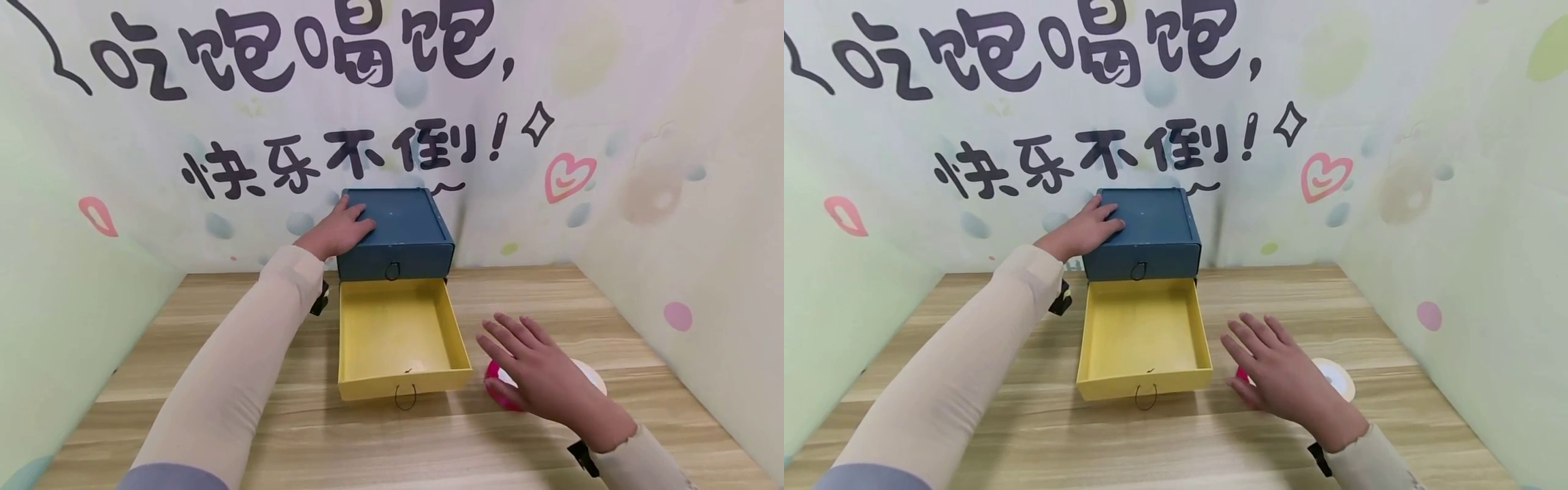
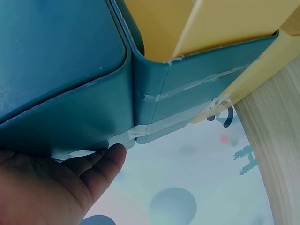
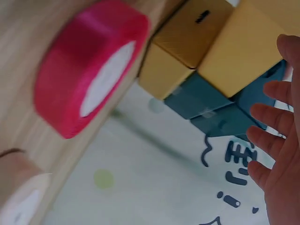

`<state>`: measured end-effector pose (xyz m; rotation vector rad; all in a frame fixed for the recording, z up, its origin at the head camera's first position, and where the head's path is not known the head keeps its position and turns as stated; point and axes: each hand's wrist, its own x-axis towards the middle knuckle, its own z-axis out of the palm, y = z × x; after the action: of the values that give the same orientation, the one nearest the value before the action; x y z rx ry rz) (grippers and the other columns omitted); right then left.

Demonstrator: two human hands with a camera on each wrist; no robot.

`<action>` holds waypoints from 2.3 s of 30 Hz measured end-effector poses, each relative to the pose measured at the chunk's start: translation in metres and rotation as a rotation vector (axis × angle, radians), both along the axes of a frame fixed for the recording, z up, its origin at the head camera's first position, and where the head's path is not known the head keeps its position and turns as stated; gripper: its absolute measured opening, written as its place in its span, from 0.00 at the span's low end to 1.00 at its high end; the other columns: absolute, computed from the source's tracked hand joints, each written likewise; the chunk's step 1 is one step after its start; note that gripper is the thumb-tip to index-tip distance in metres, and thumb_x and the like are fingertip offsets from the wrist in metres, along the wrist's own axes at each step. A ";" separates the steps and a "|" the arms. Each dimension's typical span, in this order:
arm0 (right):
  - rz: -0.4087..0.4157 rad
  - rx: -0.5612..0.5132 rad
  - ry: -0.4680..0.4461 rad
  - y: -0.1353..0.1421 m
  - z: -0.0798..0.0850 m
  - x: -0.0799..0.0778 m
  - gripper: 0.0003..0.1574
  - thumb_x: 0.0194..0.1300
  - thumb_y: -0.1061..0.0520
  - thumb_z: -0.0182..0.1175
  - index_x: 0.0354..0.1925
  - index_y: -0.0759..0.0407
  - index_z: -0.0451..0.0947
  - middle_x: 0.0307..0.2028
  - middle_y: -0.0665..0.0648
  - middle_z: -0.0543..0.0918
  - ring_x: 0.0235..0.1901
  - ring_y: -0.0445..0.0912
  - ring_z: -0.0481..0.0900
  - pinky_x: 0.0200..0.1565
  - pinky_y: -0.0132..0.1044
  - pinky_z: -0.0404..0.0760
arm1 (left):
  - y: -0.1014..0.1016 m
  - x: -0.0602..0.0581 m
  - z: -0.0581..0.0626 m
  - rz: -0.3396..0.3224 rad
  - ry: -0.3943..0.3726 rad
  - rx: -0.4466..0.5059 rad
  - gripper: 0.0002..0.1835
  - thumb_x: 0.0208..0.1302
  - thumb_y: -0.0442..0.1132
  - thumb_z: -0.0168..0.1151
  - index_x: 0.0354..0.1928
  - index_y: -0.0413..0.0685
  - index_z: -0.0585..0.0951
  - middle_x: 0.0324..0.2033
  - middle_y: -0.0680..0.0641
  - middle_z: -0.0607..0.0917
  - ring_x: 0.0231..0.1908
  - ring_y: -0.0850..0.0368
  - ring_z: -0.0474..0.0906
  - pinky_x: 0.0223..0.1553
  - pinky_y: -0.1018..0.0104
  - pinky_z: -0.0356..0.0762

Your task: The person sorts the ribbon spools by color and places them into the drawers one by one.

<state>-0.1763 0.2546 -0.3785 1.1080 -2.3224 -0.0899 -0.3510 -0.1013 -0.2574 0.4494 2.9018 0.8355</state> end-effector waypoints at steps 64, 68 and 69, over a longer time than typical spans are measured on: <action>-0.104 0.148 -0.327 0.021 -0.044 -0.019 0.36 0.53 0.36 0.69 0.54 0.54 0.81 0.44 0.50 0.79 0.47 0.51 0.77 0.56 0.51 0.73 | -0.001 0.001 0.000 -0.008 0.003 -0.002 0.36 0.76 0.57 0.39 0.79 0.47 0.53 0.78 0.43 0.37 0.77 0.47 0.32 0.73 0.48 0.44; -0.115 0.140 -0.357 0.023 -0.043 -0.017 0.36 0.55 0.36 0.68 0.57 0.54 0.80 0.49 0.52 0.81 0.52 0.53 0.77 0.58 0.54 0.72 | -0.001 0.001 0.001 -0.010 -0.002 -0.001 0.36 0.76 0.57 0.40 0.79 0.47 0.53 0.78 0.43 0.37 0.77 0.47 0.32 0.73 0.48 0.44; -0.122 0.141 -0.365 0.023 -0.043 -0.017 0.36 0.56 0.36 0.67 0.58 0.53 0.80 0.50 0.52 0.81 0.53 0.54 0.76 0.58 0.55 0.72 | 0.000 0.001 0.001 -0.010 -0.004 0.000 0.36 0.76 0.57 0.40 0.79 0.47 0.53 0.78 0.43 0.37 0.77 0.47 0.32 0.73 0.48 0.44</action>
<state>-0.1931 0.2781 -0.4218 1.1262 -2.7453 -0.1056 -0.3496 -0.1018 -0.2564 0.4615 2.8932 0.8342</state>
